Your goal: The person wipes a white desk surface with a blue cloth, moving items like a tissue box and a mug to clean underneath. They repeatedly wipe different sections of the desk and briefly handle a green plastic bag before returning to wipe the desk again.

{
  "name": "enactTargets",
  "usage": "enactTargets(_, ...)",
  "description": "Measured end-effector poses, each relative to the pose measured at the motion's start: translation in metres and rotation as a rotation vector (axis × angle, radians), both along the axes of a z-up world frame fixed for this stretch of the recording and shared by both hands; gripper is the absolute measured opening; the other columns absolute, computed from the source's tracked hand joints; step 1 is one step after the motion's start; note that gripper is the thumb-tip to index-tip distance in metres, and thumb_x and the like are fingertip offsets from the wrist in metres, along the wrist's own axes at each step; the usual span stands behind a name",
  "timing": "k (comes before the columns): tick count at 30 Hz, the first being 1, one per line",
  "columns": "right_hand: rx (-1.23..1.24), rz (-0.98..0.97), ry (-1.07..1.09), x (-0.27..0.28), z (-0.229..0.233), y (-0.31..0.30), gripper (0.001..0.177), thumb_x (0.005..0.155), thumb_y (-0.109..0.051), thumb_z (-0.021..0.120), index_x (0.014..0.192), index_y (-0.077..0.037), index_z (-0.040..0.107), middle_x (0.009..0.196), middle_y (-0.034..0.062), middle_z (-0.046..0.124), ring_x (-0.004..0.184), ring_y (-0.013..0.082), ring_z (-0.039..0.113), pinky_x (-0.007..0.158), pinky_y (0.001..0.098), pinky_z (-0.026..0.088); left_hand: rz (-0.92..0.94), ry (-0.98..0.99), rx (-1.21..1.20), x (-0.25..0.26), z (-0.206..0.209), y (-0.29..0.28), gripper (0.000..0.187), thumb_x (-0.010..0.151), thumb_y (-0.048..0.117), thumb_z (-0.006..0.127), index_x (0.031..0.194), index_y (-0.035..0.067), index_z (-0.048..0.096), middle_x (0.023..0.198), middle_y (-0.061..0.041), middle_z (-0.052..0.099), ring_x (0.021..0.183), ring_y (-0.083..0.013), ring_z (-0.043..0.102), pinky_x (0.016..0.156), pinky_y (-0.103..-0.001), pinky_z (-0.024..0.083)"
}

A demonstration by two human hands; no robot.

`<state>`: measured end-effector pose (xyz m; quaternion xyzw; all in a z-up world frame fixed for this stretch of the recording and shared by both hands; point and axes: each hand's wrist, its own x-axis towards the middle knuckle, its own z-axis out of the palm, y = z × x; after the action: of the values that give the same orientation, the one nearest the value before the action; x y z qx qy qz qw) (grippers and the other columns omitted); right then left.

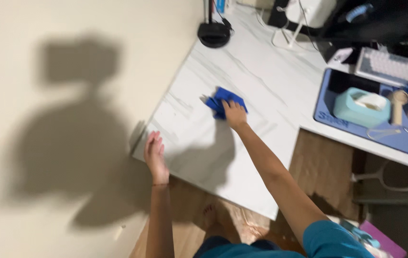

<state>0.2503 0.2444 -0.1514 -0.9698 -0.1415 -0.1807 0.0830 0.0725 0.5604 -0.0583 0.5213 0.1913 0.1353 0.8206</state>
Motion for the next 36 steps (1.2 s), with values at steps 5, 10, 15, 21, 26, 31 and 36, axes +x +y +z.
enactTargets(5, 0.027, -0.091, 0.231, 0.023, 0.029, -0.016, 0.019, 0.094, -0.026, 0.066, 0.098, -0.011, 0.077, 0.097, 0.0133, 0.074, 0.092, 0.0332, 0.071, 0.082, 0.0501, 0.054, -0.125, 0.015, 0.018, 0.033, 0.002, 0.008, 0.05, 0.098, 0.024, 0.059, 0.145, 0.005, 0.053, 0.145, -0.008, 0.06, 0.133, -0.0181, 0.053, 0.112, -0.034, 0.036)
enactTargets(10, 0.494, 0.023, 0.194, 0.004, 0.151, -0.05, 0.024, 0.097, -0.031, 0.075, 0.1, -0.008, 0.075, 0.089, 0.011, 0.07, 0.08, 0.024, 0.068, 0.077, 0.0352, 0.053, -0.254, -0.261, 0.038, 0.078, 0.019, -0.045, 0.042, 0.103, 0.016, 0.06, 0.142, 0.0, 0.057, 0.146, -0.012, 0.062, 0.14, -0.0241, 0.054, 0.121, -0.038, 0.037)
enactTargets(15, 0.929, 0.478, 0.428, -0.031, 0.273, -0.068, 0.021, 0.105, -0.025, 0.066, 0.103, -0.004, 0.065, 0.094, 0.0002, 0.059, 0.09, 0.0102, 0.053, 0.082, 0.0267, 0.046, -0.349, -0.58, 0.653, 0.1, 0.091, -0.126, 0.08, 0.091, 0.014, 0.08, 0.156, 0.0, 0.036, 0.16, -0.02, 0.04, 0.147, -0.034, 0.037, 0.12, -0.04, 0.029)
enactTargets(21, 0.813, 0.623, 0.292, -0.054, 0.329, -0.095, 0.021, 0.111, -0.021, 0.063, 0.109, -0.001, 0.061, 0.094, 0.003, 0.057, 0.091, 0.0098, 0.052, 0.084, 0.0268, 0.047, -0.549, -0.346, 0.593, 0.119, 0.124, -0.18, 0.058, 0.087, 0.023, 0.082, 0.133, -0.003, 0.057, 0.122, -0.013, 0.068, 0.111, -0.02, 0.065, 0.099, -0.03, 0.052)
enactTargets(26, 0.603, 0.447, -0.06, -0.062, 0.332, -0.153, 0.021, 0.106, -0.02, 0.07, 0.108, 0.0, 0.069, 0.089, 0.0099, 0.071, 0.081, 0.0149, 0.067, 0.076, 0.0313, 0.053, -0.375, -0.448, 0.542, 0.095, 0.126, -0.196, 0.026, 0.099, 0.02, 0.074, 0.11, -0.002, 0.066, 0.099, -0.004, 0.071, 0.093, -0.0109, 0.063, 0.085, -0.028, 0.052)
enactTargets(31, 0.692, 0.561, -0.038, -0.05, 0.325, -0.193, 0.022, 0.105, -0.022, 0.075, 0.105, 0.0, 0.072, 0.09, 0.0086, 0.075, 0.082, 0.0209, 0.071, 0.076, 0.0335, 0.056, -0.151, -0.343, 0.889, 0.046, 0.152, -0.21, 0.027, 0.1, 0.027, 0.07, 0.104, 0.001, 0.067, 0.086, -0.004, 0.069, 0.077, -0.0111, 0.064, 0.075, -0.029, 0.052)
enactTargets(36, 2.054, 0.875, 0.926, -0.067, 0.284, -0.196, 0.069, 0.089, -0.067, 0.047, 0.117, -0.006, 0.062, 0.113, 0.0111, 0.073, 0.106, 0.0262, 0.071, 0.102, 0.0459, 0.057, -0.239, -0.38, 0.695, 0.022, 0.17, -0.209, 0.036, 0.109, 0.031, 0.059, 0.104, -0.003, 0.068, 0.09, -0.005, 0.07, 0.082, -0.0101, 0.06, 0.077, -0.028, 0.051)
